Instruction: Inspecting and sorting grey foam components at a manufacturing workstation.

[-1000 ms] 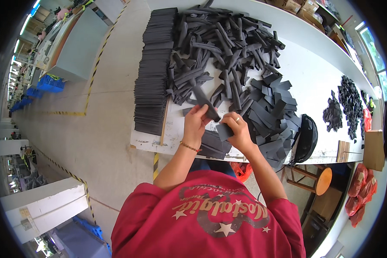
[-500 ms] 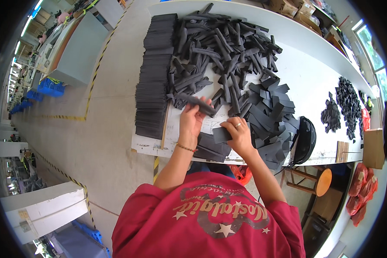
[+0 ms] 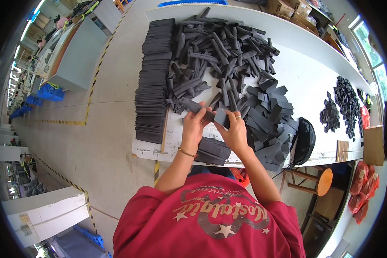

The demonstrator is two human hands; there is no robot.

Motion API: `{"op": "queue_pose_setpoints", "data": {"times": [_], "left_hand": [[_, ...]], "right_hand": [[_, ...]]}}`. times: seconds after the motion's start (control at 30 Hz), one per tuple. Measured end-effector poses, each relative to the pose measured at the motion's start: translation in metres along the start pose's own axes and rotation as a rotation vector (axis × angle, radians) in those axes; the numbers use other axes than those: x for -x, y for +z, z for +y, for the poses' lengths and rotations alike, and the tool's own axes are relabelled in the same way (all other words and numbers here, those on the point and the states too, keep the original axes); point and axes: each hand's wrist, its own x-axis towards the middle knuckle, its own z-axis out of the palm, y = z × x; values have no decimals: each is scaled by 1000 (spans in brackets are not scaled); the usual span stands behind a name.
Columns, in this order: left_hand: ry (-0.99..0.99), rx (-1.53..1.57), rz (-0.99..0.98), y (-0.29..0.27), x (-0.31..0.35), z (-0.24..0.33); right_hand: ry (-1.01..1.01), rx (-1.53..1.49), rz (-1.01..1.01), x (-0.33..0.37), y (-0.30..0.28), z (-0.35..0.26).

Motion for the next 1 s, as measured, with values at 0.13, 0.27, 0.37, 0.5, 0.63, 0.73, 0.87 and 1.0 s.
{"op": "queue_pose_setpoints", "data": {"times": [0.13,0.27,0.37,0.5,0.63,0.73,0.87,1.0], "left_hand": [[-47,196,-4,-14,-11,7],[-110,266,-50,-21,-16,8],[-137,274,-83,-24,-18,5],[-166,293,-96,-23,-19,2],[-202,302,-87,-15,-13,4],[-195,300,-98,-15,-12,3],[-191,272,-115,-14,-11,0],[-226,261,-133,-7,-4,0]], "right_hand": [[81,147,-206,10,-21,17],[123,147,-352,12,-42,15],[113,163,-364,14,-48,9],[45,24,-314,14,-54,5],[-7,-50,-195,15,-53,4],[-57,-64,-139,14,-52,-3],[-170,41,0,12,-44,-4],[-352,232,115,8,-41,-7]]}}
